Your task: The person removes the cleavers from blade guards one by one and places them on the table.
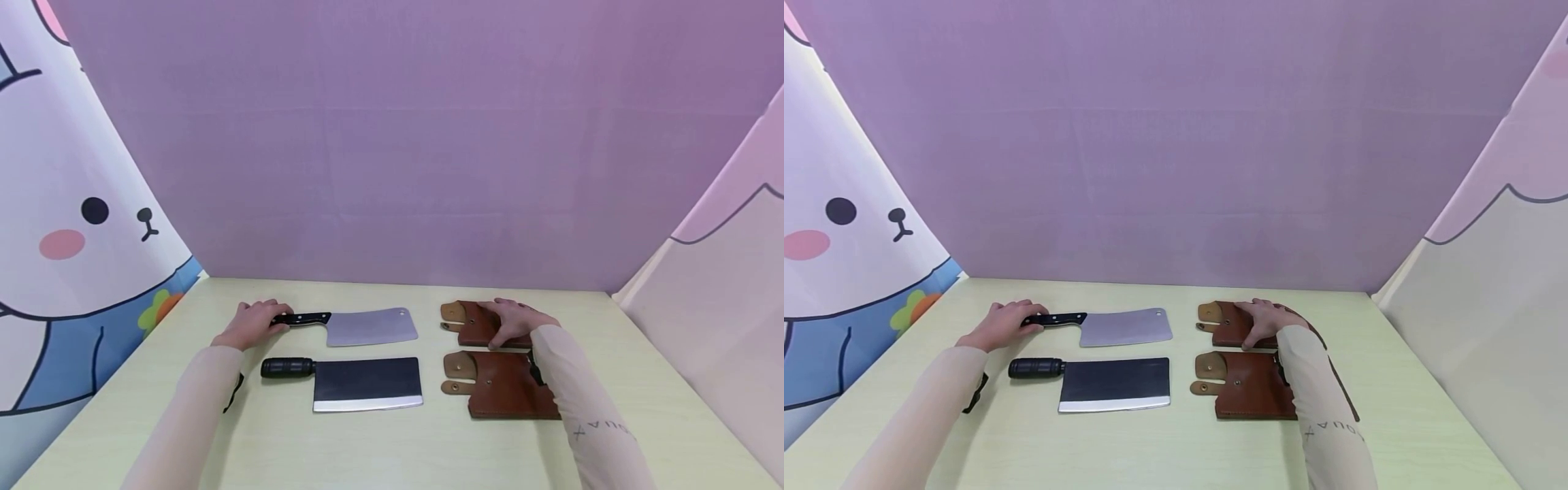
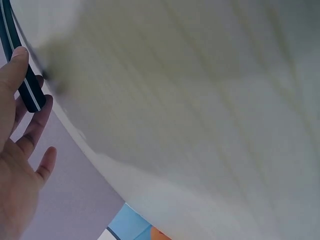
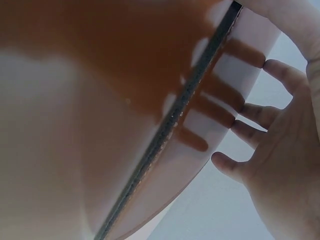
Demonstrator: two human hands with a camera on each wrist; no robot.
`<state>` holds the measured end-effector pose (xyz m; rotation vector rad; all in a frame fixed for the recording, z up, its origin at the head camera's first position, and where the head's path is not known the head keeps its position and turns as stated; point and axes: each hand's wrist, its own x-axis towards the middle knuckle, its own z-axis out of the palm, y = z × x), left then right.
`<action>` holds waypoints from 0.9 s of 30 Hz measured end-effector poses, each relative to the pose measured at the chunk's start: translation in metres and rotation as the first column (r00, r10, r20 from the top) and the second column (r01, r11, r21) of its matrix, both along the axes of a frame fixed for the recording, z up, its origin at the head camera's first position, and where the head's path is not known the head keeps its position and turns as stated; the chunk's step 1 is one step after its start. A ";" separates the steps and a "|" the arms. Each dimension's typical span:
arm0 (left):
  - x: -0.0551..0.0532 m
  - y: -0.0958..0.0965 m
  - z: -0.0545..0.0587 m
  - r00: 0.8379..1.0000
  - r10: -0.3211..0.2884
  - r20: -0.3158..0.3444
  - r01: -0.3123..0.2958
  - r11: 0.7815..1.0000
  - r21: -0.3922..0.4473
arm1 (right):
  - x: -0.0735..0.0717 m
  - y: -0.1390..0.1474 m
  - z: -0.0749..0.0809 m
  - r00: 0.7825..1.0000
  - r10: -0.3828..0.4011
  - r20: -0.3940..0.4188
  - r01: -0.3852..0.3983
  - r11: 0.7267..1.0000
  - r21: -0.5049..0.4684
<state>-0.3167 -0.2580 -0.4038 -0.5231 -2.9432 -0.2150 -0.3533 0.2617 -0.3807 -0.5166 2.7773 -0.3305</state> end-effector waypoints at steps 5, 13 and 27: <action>-0.001 0.000 -0.001 1.000 0.009 0.020 -0.009 1.000 0.000 | -0.001 0.001 0.000 1.000 0.002 0.016 -0.002 1.000 -0.021; -0.004 -0.003 -0.004 0.999 0.014 0.035 -0.014 1.000 -0.013 | -0.003 0.005 -0.003 1.000 0.020 0.020 -0.020 0.999 -0.042; -0.002 -0.002 -0.003 0.999 0.014 0.044 -0.014 1.000 -0.011 | -0.002 0.013 -0.003 0.996 0.091 -0.023 -0.093 0.993 -0.068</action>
